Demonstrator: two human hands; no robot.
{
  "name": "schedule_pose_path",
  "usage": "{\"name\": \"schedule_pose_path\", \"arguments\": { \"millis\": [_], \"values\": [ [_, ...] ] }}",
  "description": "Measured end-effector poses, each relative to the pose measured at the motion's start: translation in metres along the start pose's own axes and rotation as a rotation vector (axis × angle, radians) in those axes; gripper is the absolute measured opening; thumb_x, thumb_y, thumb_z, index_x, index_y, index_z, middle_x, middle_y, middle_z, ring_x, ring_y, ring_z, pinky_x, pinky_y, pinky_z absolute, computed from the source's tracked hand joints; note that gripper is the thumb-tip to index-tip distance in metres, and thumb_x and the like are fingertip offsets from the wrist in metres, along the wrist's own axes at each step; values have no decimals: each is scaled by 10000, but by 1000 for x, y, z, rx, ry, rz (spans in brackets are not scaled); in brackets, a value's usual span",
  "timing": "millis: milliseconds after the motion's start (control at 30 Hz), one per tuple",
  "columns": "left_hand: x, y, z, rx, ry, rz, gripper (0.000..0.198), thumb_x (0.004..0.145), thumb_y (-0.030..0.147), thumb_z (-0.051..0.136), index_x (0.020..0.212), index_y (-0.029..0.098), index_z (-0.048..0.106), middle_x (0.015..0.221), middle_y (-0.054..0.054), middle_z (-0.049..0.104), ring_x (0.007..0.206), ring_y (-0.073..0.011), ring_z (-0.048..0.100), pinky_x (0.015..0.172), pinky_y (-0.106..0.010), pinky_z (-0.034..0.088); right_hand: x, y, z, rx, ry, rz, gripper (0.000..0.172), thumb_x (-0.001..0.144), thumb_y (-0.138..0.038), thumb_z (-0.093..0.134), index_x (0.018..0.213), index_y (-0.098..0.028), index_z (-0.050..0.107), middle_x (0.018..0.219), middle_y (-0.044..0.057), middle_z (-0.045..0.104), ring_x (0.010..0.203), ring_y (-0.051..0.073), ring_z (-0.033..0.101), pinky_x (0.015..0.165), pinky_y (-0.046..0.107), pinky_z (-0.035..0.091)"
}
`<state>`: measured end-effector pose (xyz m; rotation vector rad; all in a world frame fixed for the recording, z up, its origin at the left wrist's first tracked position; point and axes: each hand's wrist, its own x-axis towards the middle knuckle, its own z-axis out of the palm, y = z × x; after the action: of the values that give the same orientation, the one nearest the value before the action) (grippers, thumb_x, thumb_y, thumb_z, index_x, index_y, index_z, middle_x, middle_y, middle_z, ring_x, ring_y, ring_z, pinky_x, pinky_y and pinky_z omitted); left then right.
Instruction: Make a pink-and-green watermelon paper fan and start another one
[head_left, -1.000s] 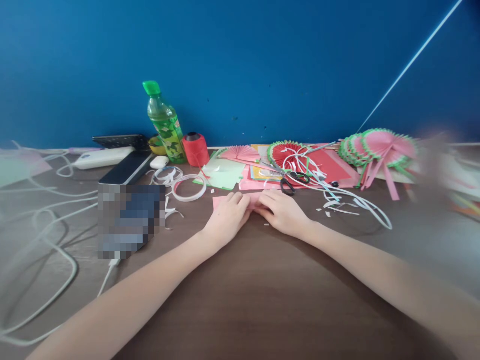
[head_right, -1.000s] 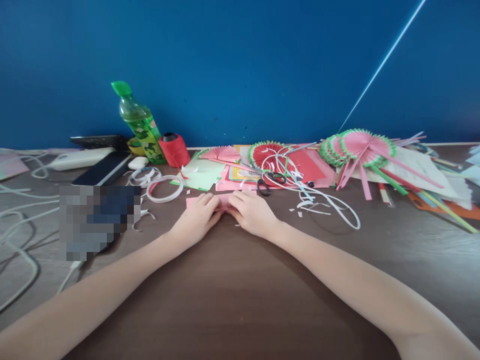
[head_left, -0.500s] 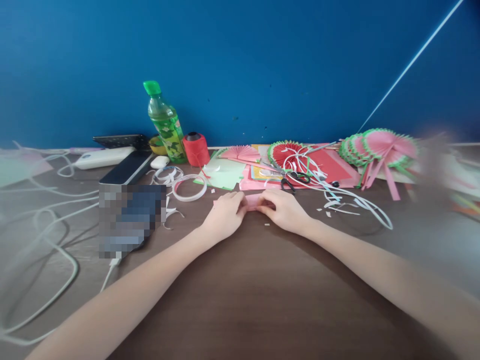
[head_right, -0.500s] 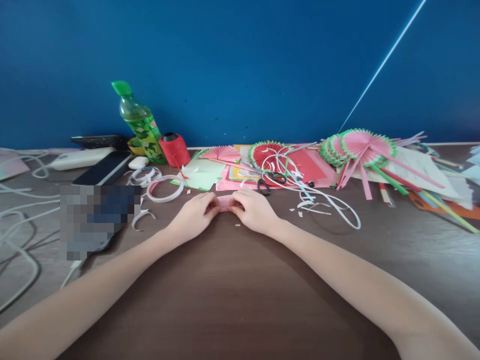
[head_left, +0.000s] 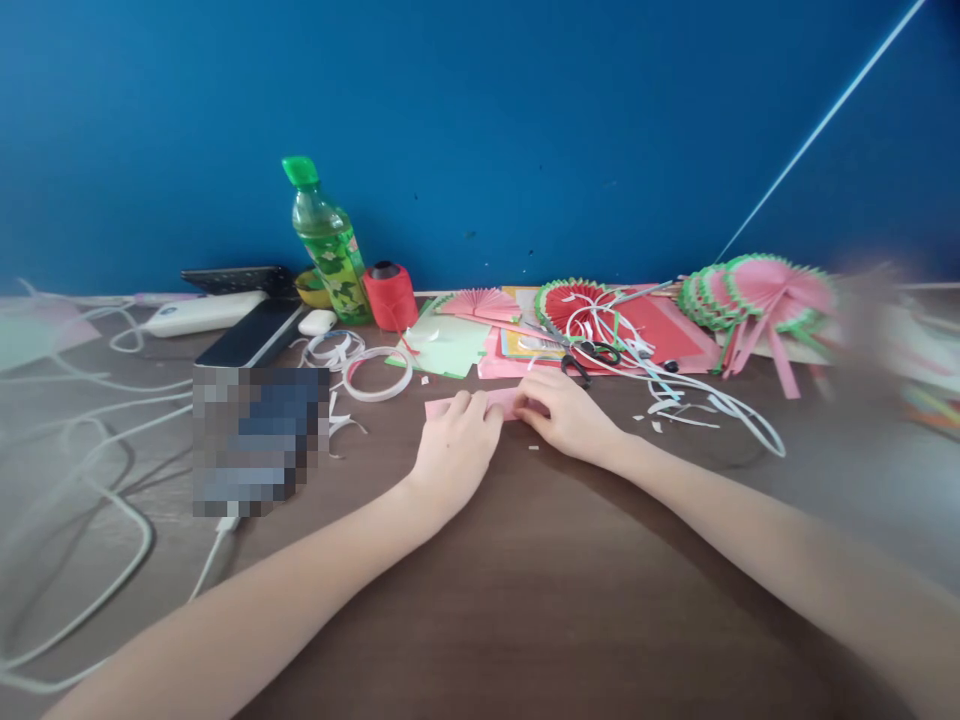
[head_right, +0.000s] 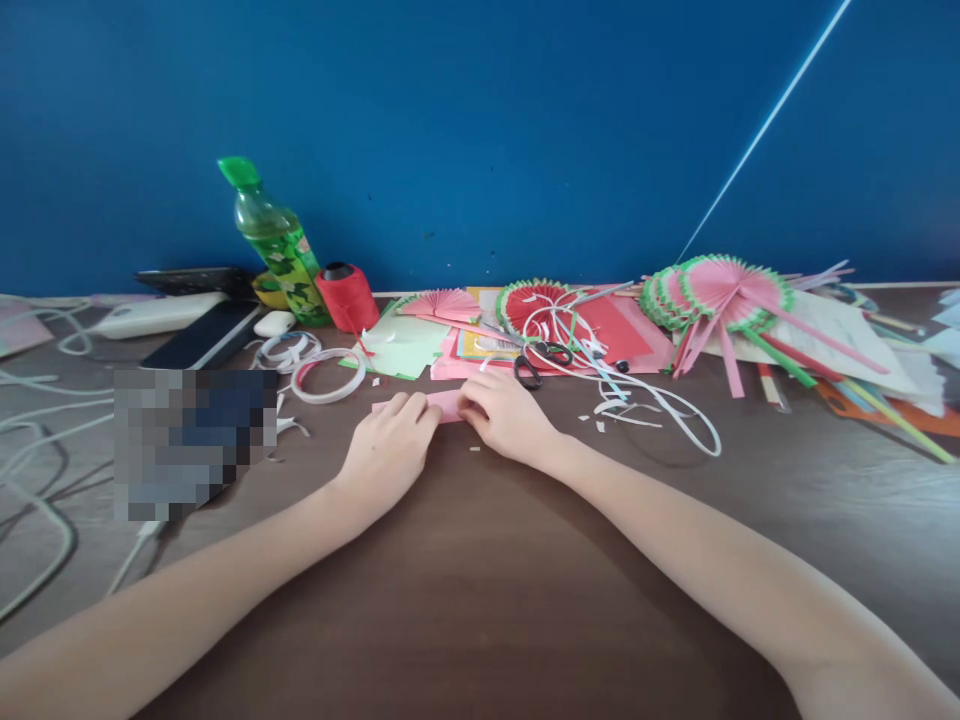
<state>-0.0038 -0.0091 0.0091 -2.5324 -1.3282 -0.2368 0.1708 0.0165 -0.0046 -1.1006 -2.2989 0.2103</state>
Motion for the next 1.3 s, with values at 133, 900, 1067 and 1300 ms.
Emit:
{"name": "schedule_pose_path", "arguments": {
  "millis": [133, 900, 1067, 1300],
  "values": [
    [-3, 2, -2, 44, 0, 7, 254, 834, 53, 370, 889, 151, 598, 841, -93, 563, 842, -226, 541, 608, -306, 451, 1, 5, -1, 1, -10, -56, 126, 820, -121, 518, 703, -158, 547, 735, 44, 545, 731, 166, 481, 686, 294, 401],
    [1, -7, 5, 30, 30, 20, 213, 839, 85, 402, 882, 165, 595, 837, -83, 574, 853, -233, 511, 661, -328, 407, 3, 11, -7, 77, -68, -47, 126, 803, -130, 554, 681, -160, 551, 706, 29, 568, 719, 157, 513, 696, 299, 400],
    [2, -7, 4, 15, -11, -24, 209, 843, 69, 402, 891, 166, 581, 833, -76, 570, 815, -219, 522, 625, -306, 410, 2, 14, -11, 80, -101, -94, 111, 810, -174, 565, 699, -165, 568, 699, 28, 590, 683, 149, 517, 645, 279, 393],
    [6, -13, 8, -35, 13, -45, 178, 882, 149, 396, 841, 161, 569, 818, -65, 596, 806, -204, 539, 656, -303, 401, 6, 11, -19, 72, -182, -27, 108, 788, -107, 562, 706, -166, 599, 721, 26, 633, 677, 137, 551, 640, 259, 395]
  ]
}}
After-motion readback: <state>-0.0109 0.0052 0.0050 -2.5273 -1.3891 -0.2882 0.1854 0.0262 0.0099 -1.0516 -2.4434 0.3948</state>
